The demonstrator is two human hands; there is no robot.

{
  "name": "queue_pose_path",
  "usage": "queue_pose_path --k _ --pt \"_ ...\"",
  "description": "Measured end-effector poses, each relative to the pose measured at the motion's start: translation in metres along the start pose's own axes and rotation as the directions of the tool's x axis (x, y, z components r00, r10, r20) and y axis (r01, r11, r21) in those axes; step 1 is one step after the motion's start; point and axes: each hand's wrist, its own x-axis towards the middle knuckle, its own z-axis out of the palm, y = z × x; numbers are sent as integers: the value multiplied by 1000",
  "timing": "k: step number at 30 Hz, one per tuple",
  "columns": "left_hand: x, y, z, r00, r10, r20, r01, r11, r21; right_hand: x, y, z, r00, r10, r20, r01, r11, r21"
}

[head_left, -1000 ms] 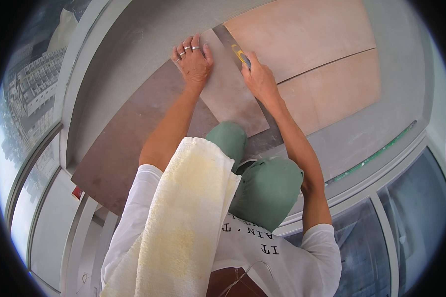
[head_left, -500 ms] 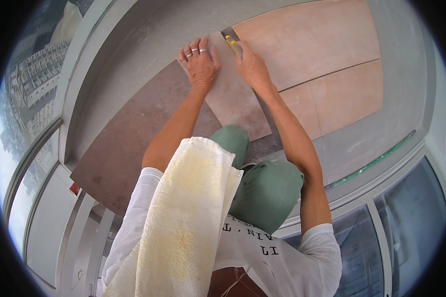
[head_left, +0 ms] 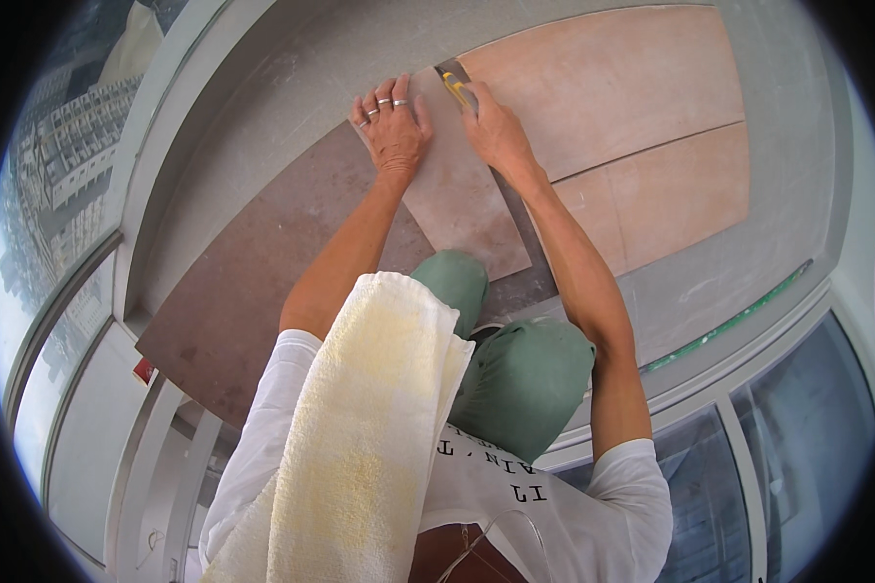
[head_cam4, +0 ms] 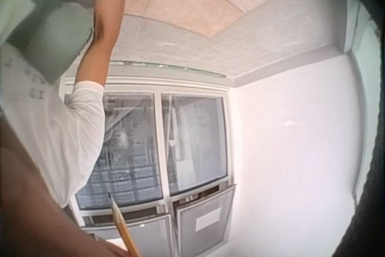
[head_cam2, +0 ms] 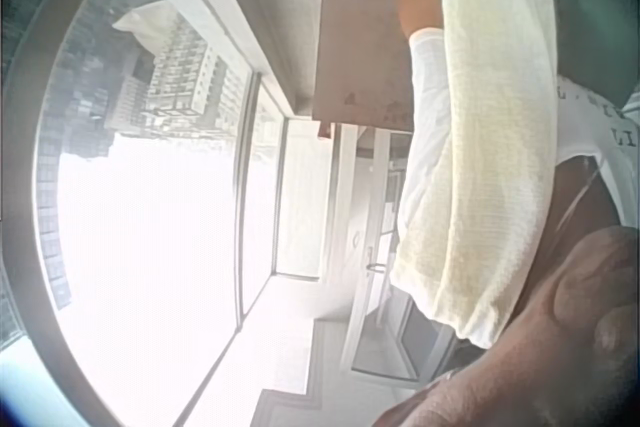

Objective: The person marks a large sheet of pink material with a pencil and then uses a utility knife to cut it into smaller rectangular pieces. The person kneels on the floor, aligns the material, and makes precise cuts along marked lines.

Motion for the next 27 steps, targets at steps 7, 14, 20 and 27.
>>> queue_pose_path --k 7,14,20,27 --pt "-2 1 -1 1000 11 -3 -11 1000 -4 2 -9 -8 999 -16 45 20 996 -87" --pt "-2 -2 5 999 9 -41 -10 1000 -5 19 -34 -18 975 158 157 -127 973 -191" --pt "0 -2 7 1000 19 -25 -19 1000 13 17 -32 -17 978 154 140 -130 977 -166" --pt "-1 -2 5 1000 23 -14 -22 1000 20 12 -31 -15 979 158 130 -134 976 -174"
